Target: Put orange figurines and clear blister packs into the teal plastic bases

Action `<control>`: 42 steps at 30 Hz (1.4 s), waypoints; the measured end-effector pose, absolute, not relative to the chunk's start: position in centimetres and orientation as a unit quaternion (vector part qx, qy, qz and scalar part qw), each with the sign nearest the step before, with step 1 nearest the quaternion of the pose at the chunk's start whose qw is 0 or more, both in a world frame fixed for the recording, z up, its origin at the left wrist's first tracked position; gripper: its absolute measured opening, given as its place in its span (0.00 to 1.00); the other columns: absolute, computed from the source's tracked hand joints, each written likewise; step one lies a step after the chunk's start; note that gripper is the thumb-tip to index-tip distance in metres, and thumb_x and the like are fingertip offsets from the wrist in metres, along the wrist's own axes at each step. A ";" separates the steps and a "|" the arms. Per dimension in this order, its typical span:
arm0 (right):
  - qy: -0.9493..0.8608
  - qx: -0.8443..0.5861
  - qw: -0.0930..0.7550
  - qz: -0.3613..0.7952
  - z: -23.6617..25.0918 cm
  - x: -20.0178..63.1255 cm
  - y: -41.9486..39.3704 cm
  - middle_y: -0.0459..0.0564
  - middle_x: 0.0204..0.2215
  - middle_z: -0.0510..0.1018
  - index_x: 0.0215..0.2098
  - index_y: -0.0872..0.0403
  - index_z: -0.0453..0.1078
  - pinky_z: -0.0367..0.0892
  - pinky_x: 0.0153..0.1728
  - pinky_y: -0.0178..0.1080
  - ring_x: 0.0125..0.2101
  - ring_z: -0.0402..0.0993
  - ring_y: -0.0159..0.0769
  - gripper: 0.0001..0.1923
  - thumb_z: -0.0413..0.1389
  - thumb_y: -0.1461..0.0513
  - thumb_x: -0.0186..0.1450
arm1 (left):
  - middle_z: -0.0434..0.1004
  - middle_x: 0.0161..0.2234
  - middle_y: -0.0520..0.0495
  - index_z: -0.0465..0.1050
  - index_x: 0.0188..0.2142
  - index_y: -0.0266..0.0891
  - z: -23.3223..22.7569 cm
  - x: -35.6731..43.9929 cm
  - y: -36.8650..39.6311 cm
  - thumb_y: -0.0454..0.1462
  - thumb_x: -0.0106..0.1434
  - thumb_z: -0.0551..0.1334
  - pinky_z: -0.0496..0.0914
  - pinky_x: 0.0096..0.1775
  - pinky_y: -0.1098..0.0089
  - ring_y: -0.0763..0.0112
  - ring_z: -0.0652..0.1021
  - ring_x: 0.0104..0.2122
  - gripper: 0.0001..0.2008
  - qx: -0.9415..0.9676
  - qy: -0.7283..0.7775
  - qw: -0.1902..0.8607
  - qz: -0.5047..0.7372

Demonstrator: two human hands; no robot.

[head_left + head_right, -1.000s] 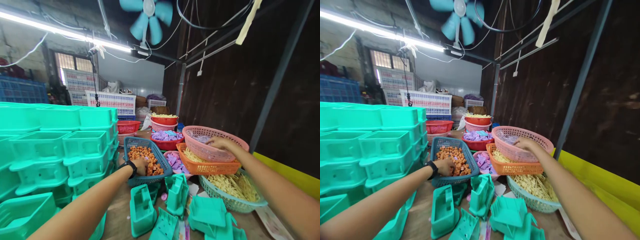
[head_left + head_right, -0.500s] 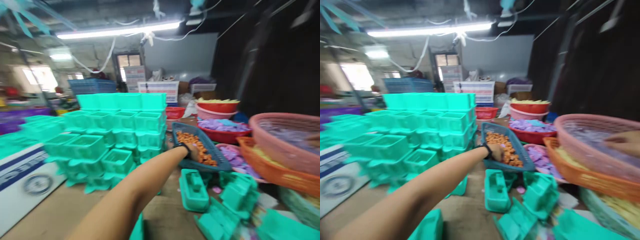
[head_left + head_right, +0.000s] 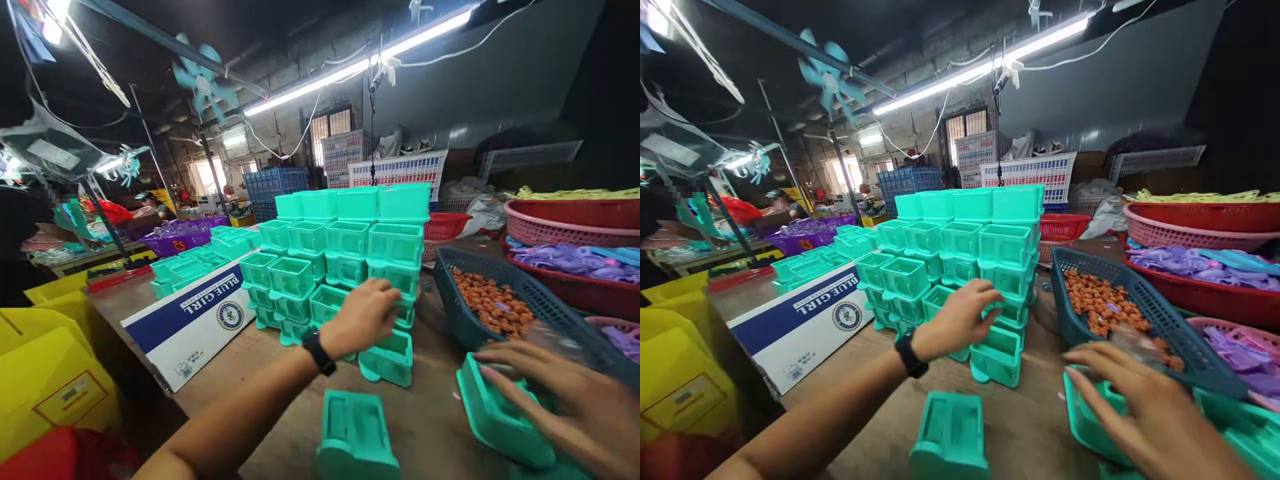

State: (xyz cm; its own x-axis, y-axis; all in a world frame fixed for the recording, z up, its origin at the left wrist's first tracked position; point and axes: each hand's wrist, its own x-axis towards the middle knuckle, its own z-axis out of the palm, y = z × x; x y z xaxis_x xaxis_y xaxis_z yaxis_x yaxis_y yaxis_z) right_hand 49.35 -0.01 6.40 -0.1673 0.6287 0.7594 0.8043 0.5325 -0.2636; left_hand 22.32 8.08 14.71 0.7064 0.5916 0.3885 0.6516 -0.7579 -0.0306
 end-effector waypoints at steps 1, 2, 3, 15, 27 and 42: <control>-0.796 -0.445 0.404 -0.066 6.4 47.5 -0.4 0.48 0.40 0.84 0.42 0.41 0.80 0.78 0.34 0.43 0.36 0.83 0.44 0.15 0.54 0.46 0.73 | 0.77 0.44 0.38 0.75 0.46 0.33 14.0 20.0 8.4 0.32 0.70 0.60 0.74 0.52 0.57 0.55 0.76 0.48 0.07 -0.908 -0.372 0.084 -0.172; -0.828 -0.422 0.368 -0.026 6.3 45.4 -0.7 0.48 0.40 0.85 0.43 0.40 0.81 0.79 0.34 0.42 0.36 0.83 0.44 0.14 0.54 0.49 0.73 | 0.77 0.44 0.36 0.75 0.44 0.31 13.2 18.0 8.8 0.31 0.69 0.61 0.73 0.53 0.54 0.52 0.76 0.47 0.07 -0.900 -0.397 0.082 -0.162; -0.847 -0.411 0.338 0.012 6.0 43.2 -1.1 0.48 0.42 0.85 0.46 0.41 0.81 0.80 0.36 0.42 0.38 0.84 0.44 0.12 0.56 0.51 0.72 | 0.77 0.43 0.35 0.75 0.43 0.30 12.4 16.3 9.3 0.30 0.67 0.62 0.73 0.52 0.54 0.51 0.76 0.47 0.06 -0.896 -0.410 0.077 -0.153; -0.830 -0.522 0.171 -0.092 0.9 37.0 -5.8 0.50 0.36 0.84 0.36 0.46 0.78 0.75 0.37 0.54 0.38 0.79 0.54 0.04 0.61 0.62 0.63 | 0.80 0.41 0.44 0.76 0.51 0.38 9.8 10.3 5.4 0.29 0.74 0.53 0.69 0.47 0.59 0.59 0.76 0.43 0.15 -0.914 -0.341 0.031 -0.216; -0.792 -0.454 0.166 -0.373 -1.6 38.7 -10.1 0.54 0.43 0.85 0.49 0.53 0.79 0.61 0.45 0.50 0.40 0.77 0.48 0.20 0.44 0.68 0.76 | 0.81 0.43 0.43 0.76 0.54 0.39 3.3 9.1 -1.3 0.25 0.65 0.62 0.75 0.50 0.55 0.54 0.78 0.46 0.19 -0.915 -0.396 -0.004 -0.073; -0.756 -0.548 0.301 -0.196 -0.1 37.9 -9.1 0.57 0.52 0.80 0.56 0.50 0.72 0.64 0.52 0.53 0.51 0.77 0.52 0.18 0.46 0.53 0.79 | 0.83 0.42 0.41 0.78 0.44 0.37 5.4 9.2 -0.2 0.31 0.70 0.60 0.69 0.51 0.55 0.53 0.79 0.46 0.08 -0.907 -0.367 -0.169 -0.117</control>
